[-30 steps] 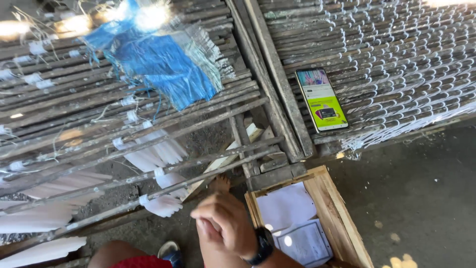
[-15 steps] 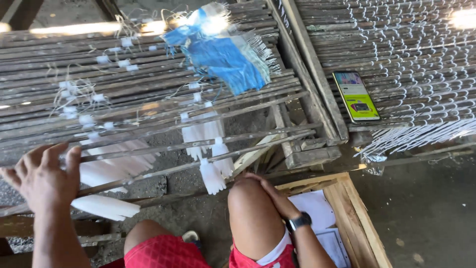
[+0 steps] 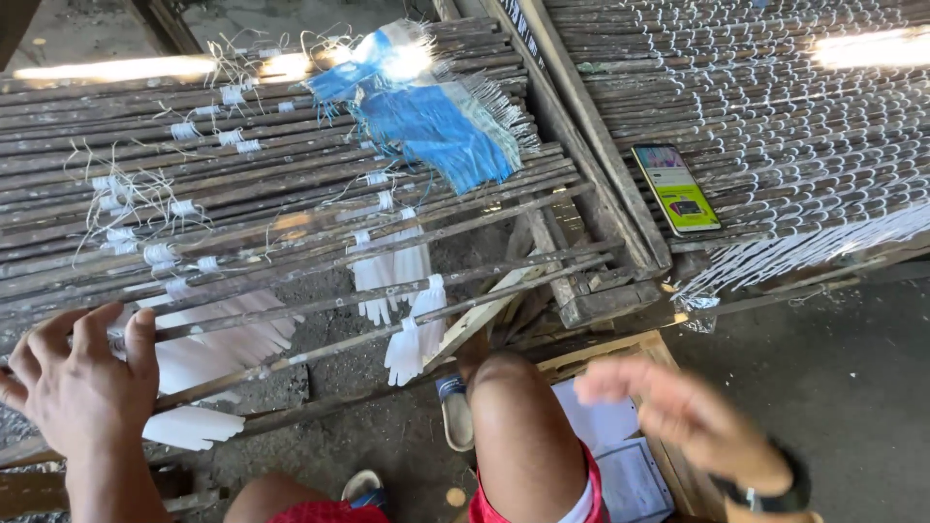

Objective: The person is tying bundles of white candle wicks onto a horizontal wooden frame, likely preparing them for dipping or further processing.

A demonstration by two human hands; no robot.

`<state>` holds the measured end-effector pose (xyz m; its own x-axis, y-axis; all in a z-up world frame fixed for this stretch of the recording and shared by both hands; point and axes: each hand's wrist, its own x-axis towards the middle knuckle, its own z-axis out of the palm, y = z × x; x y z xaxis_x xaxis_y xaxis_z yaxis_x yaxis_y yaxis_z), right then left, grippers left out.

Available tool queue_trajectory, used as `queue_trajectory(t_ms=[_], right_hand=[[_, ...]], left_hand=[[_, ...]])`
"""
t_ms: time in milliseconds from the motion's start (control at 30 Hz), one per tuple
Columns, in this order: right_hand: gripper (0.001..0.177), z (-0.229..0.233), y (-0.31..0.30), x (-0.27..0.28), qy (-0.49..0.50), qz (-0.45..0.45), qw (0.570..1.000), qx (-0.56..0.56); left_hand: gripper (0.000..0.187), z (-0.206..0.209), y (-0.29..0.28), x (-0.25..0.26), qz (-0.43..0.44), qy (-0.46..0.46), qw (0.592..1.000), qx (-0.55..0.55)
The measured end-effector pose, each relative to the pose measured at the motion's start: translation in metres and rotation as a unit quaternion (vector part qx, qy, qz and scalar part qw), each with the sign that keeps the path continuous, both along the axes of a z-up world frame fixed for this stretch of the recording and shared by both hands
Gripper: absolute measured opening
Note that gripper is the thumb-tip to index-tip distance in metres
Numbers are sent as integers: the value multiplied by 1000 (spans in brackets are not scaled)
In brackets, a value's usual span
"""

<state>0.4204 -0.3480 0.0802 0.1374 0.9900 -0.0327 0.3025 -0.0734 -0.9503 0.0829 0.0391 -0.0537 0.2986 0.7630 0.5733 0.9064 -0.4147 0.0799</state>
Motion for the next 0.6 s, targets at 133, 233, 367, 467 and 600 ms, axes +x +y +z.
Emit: queue_trajectory(t_ms=[133,233,367,467,600], right_hand=[[34,50,82,42,-276,-43,954,112],[35,41,161,98,-379,-139,912,69],[48,16,238,138,-373,-263,887,-66],[60,-8,267,150,-417,-251,862,-142],[28,-28,281,171,-431,-357,826,-66]], left_hand=[[58,4,-4,0,-7,-6,1000,4],[56,-8,3,-4,12,9,1000,8],[69,-7,7,-2,6,-19,999,-41],[61,9,2,3,29,-4,998,-62],[59,26,-8,7,12,-28,996,-83]])
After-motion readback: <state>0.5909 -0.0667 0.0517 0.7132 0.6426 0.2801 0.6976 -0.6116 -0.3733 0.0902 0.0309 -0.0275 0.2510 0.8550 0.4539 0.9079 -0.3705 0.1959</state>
